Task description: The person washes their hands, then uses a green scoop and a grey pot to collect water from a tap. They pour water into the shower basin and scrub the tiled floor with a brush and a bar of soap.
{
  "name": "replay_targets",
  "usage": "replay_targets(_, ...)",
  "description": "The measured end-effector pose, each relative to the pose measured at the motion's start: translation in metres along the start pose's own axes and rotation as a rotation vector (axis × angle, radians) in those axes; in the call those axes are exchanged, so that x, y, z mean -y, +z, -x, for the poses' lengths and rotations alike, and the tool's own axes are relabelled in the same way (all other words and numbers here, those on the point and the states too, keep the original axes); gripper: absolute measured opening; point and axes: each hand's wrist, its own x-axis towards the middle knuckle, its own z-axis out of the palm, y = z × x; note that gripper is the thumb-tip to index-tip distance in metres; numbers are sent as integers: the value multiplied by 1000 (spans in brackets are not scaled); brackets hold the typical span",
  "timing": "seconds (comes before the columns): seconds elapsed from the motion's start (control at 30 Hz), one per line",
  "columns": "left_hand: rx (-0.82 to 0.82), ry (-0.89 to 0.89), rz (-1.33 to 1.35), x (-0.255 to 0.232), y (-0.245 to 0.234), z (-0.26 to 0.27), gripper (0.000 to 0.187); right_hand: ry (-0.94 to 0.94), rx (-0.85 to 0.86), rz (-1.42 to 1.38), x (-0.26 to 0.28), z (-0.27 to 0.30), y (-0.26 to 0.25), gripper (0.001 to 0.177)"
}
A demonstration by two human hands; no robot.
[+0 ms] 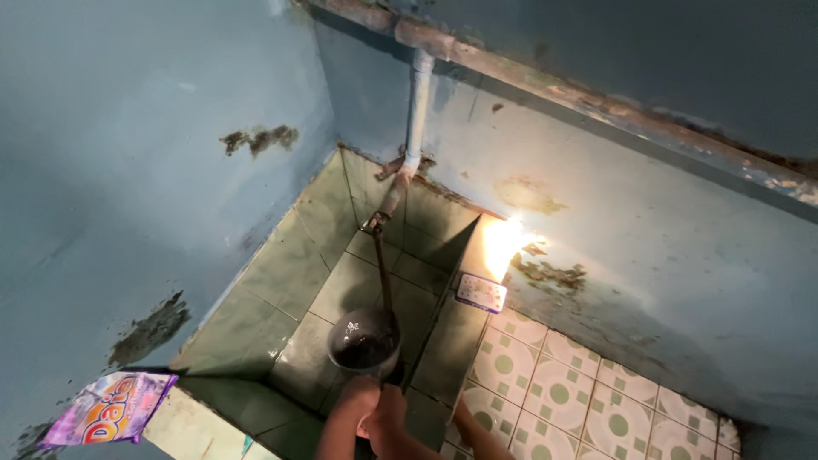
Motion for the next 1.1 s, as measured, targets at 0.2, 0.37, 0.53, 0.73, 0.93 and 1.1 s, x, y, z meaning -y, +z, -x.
replay_targets(0.2,15,-12,44,-6,0,1,42,-27,-13,-12,-13,2,-11,38)
replay_targets(0.37,13,-30,51,-3,-1,-6,43,-100,-29,-15,-30,-28,3,36)
replay_targets(0.53,-8,-64,45,9,12,-21,43,-364,-96,140,-98,-81,9,33)
replay_targets(0.73,-9,-75,55,7,17,-29,44,-63,-154,-40,-147,-79,-28,36)
replay_targets(0.93,-7,-61,43,-12,31,-31,43,-185,60,-104,-32,-77,3,33)
replay_targets(1.1,-10,-66,37,-5,43,-47,41,-188,280,-293,33,-81,82,32)
